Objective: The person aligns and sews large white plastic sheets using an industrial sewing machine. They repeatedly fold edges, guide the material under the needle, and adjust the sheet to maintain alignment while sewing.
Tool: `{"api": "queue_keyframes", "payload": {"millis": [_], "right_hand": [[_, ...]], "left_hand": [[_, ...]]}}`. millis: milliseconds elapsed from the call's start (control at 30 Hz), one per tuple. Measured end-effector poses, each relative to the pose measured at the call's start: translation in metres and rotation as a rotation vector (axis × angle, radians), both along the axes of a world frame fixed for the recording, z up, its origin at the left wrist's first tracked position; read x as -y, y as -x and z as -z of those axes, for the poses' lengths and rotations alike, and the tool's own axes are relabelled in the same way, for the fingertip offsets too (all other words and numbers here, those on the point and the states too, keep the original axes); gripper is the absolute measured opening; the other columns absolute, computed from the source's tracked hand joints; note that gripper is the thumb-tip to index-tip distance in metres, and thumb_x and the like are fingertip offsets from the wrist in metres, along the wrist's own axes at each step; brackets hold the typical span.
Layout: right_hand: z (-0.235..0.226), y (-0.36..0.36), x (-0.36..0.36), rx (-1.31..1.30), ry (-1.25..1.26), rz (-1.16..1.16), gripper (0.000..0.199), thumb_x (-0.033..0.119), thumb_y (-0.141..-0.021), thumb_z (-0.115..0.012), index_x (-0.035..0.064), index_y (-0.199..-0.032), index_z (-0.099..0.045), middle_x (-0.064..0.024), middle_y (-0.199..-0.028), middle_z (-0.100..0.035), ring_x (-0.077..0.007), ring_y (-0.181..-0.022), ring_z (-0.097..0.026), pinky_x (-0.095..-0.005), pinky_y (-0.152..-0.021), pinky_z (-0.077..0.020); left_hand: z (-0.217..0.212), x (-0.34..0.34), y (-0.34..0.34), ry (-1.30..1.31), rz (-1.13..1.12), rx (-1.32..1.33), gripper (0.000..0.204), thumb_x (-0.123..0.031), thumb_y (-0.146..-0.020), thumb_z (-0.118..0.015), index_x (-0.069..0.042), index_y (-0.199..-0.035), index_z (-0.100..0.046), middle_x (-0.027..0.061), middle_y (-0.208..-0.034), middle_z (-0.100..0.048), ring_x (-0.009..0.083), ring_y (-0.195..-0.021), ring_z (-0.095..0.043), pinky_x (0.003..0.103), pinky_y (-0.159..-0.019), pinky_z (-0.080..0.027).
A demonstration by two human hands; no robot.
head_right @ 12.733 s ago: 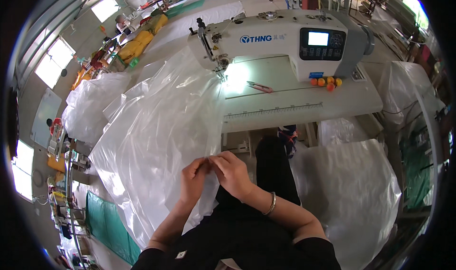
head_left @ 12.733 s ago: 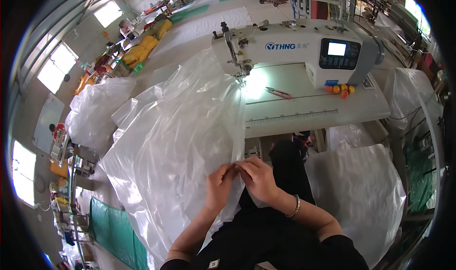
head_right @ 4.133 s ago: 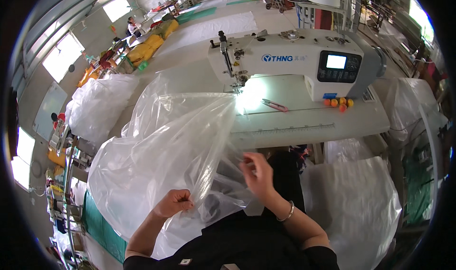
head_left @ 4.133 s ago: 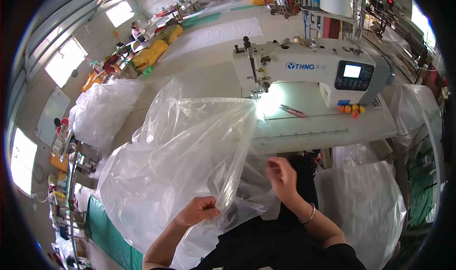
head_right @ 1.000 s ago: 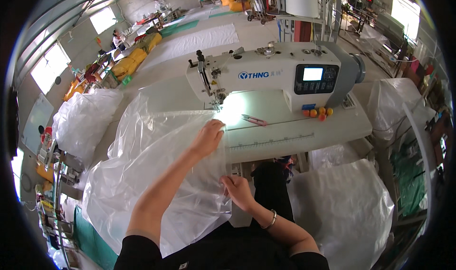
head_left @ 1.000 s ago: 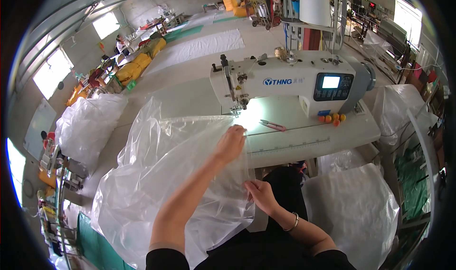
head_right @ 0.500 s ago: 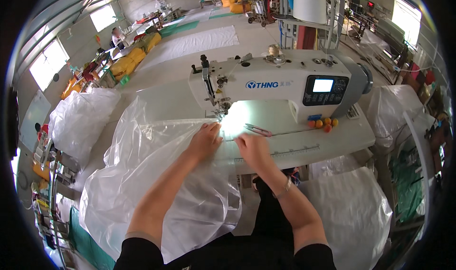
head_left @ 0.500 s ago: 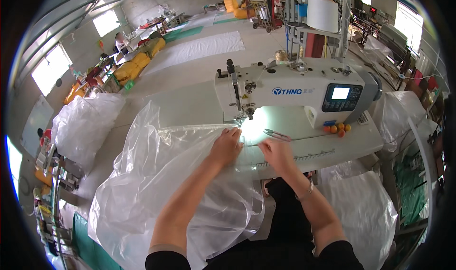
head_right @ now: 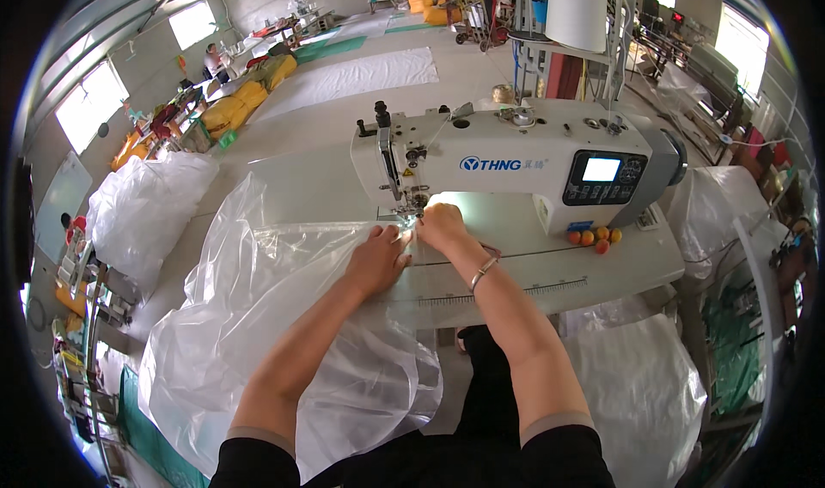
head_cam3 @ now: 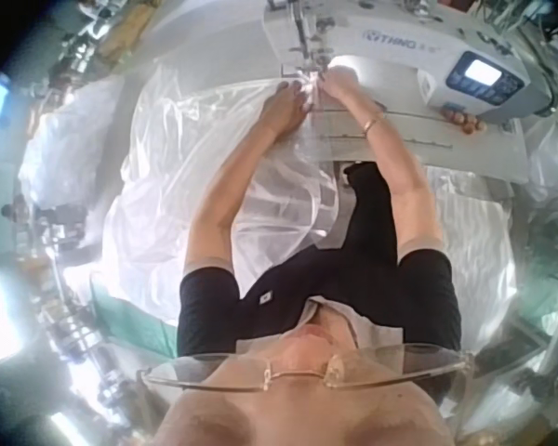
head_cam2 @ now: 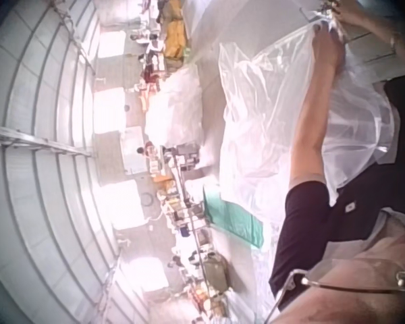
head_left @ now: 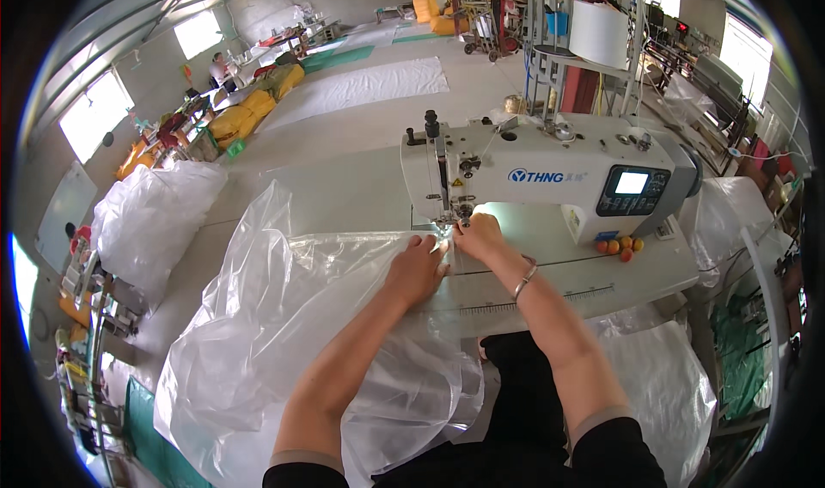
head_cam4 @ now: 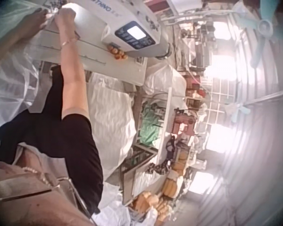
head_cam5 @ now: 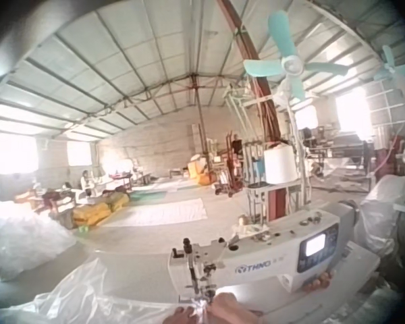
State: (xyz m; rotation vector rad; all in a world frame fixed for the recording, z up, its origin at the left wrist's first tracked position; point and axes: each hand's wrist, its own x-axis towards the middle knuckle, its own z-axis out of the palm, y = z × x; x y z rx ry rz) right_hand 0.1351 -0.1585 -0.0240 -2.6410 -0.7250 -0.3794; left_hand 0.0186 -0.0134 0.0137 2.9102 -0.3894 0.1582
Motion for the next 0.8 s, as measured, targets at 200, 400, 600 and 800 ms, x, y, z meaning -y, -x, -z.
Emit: {"api": "queue_keyframes", "payload": {"millis": [200, 400, 600, 800], "right_hand": [[-0.004, 0.015, 0.009, -0.051, -0.366, 0.128, 0.02, 0.023, -0.08, -0.06, 0.0052, -0.076, -0.07, -0.0207, -0.078, -0.066, -0.0365, -0.075, -0.065, -0.0437, -0.07, -0.0526], [0.0, 0.027, -0.001, -0.104, -0.248, 0.171, 0.031, 0.031, -0.083, -0.062, 0.0019, -0.077, -0.07, -0.0212, -0.075, -0.066, -0.0379, -0.072, -0.065, -0.044, -0.068, -0.0513], [-0.004, 0.02, -0.012, -0.227, -0.257, 0.28, 0.027, 0.033, -0.073, -0.072, 0.0062, -0.074, -0.07, -0.0169, -0.077, -0.068, -0.0326, -0.076, -0.067, -0.0393, -0.067, -0.0529], [0.008, 0.0, -0.012, -0.211, -0.168, 0.229, 0.02, 0.027, -0.074, -0.065, 0.0073, -0.073, -0.07, -0.0153, -0.074, -0.068, -0.0318, -0.071, -0.067, -0.0406, -0.064, -0.0533]], "left_hand": [[0.01, -0.002, 0.004, -0.089, 0.044, 0.125, 0.036, -0.026, -0.089, -0.056, -0.005, -0.118, -0.059, 0.0116, -0.128, -0.05, 0.0281, -0.119, -0.046, 0.041, -0.095, -0.046], [0.02, -0.002, -0.003, 0.019, 0.057, 0.2, 0.033, -0.024, -0.085, -0.061, -0.002, -0.109, -0.059, 0.0123, -0.123, -0.052, 0.029, -0.118, -0.047, 0.042, -0.097, -0.043], [0.025, 0.004, -0.005, 0.212, -0.006, 0.195, 0.032, -0.021, -0.083, -0.065, -0.001, -0.105, -0.057, 0.0128, -0.116, -0.053, 0.0314, -0.114, -0.049, 0.043, -0.093, -0.045], [0.024, 0.004, -0.007, 0.235, -0.02, 0.174, 0.034, -0.022, -0.081, -0.066, -0.002, -0.107, -0.057, 0.0118, -0.118, -0.052, 0.0319, -0.114, -0.048, 0.044, -0.094, -0.044]]}}
